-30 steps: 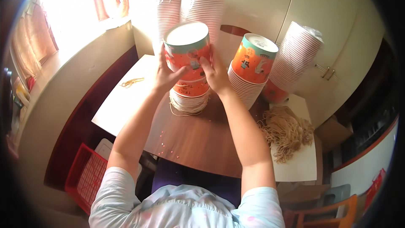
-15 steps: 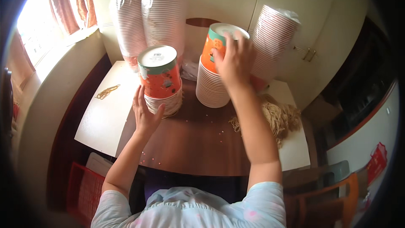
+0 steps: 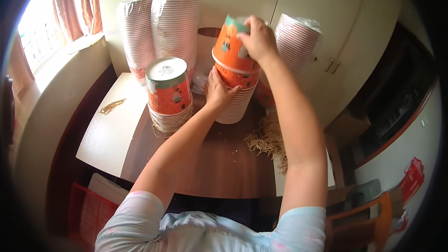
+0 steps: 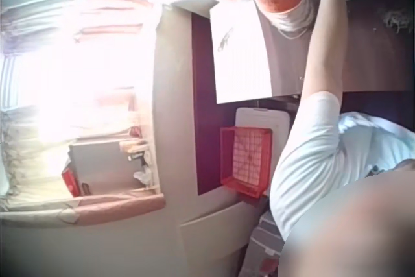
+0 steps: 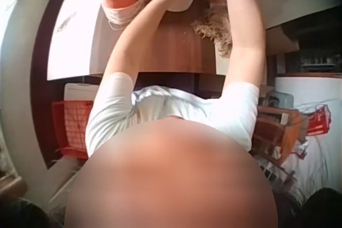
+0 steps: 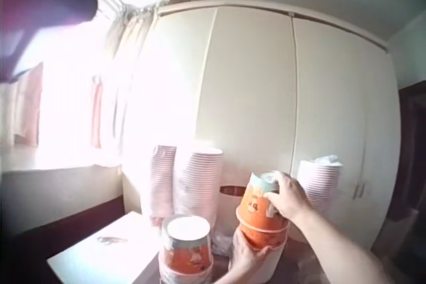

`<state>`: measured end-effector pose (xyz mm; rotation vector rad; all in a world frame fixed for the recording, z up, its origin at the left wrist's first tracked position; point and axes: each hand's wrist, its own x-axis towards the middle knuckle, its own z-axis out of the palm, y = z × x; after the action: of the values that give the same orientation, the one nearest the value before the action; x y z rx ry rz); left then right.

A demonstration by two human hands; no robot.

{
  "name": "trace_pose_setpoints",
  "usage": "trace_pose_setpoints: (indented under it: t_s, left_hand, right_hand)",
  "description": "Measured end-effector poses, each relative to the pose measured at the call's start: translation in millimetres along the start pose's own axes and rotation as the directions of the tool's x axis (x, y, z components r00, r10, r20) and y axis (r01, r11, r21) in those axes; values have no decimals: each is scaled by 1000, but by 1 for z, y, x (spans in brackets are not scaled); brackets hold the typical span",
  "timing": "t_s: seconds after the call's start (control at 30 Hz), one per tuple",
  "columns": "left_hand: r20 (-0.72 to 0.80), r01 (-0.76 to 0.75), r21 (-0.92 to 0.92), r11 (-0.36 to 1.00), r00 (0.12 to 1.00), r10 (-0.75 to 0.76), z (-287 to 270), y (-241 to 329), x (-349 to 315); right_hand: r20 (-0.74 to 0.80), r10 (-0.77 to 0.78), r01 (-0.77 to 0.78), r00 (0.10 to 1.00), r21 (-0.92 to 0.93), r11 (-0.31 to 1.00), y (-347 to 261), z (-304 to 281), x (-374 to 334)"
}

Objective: Manually threading and knotting string handles onto paper buckets.

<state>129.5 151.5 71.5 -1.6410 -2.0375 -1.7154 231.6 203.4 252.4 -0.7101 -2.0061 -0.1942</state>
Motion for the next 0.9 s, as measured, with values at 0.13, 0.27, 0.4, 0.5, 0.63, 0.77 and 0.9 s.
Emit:
trace_pose_setpoints:
  t_s: [0.13, 0.27, 0.4, 0.5, 0.63, 0.77, 0.9]
  left_hand:
    - [83, -61, -39, 997, 995, 64, -3, -9, 0]
    - [157, -39, -367, 929, 982, 103, -34, -24, 3]
    - [384, 350, -800, 487, 923, -32, -132, -16, -32]
    - [585, 505, -701, 503, 811, 0, -176, -1, -62]
    - [663, 470, -413, 780, 743, -96, -202, -12, -87]
    - [593, 349, -192, 918, 786, -175, -214, -25, -99]
    - [540, 381, -127, 916, 801, -259, -225, -41, -108]
  right_hand:
    - [-456, -188, 114, 870, -184, 976, -15, -74, 49]
    - [-480, 352, -6, 804, 584, 812, -9, -145, 5]
    - [280, 361, -328, 890, 941, 78, 1, -94, -154]
    - [530, 566, -445, 631, 845, -296, -45, -38, -278]
    - [757, 524, -482, 390, 653, -584, -103, 1, -350]
    - [863, 454, -796, 221, 428, -428, -93, -4, -361]
    - [390, 516, -634, 763, 298, 713, -41, -27, -329]
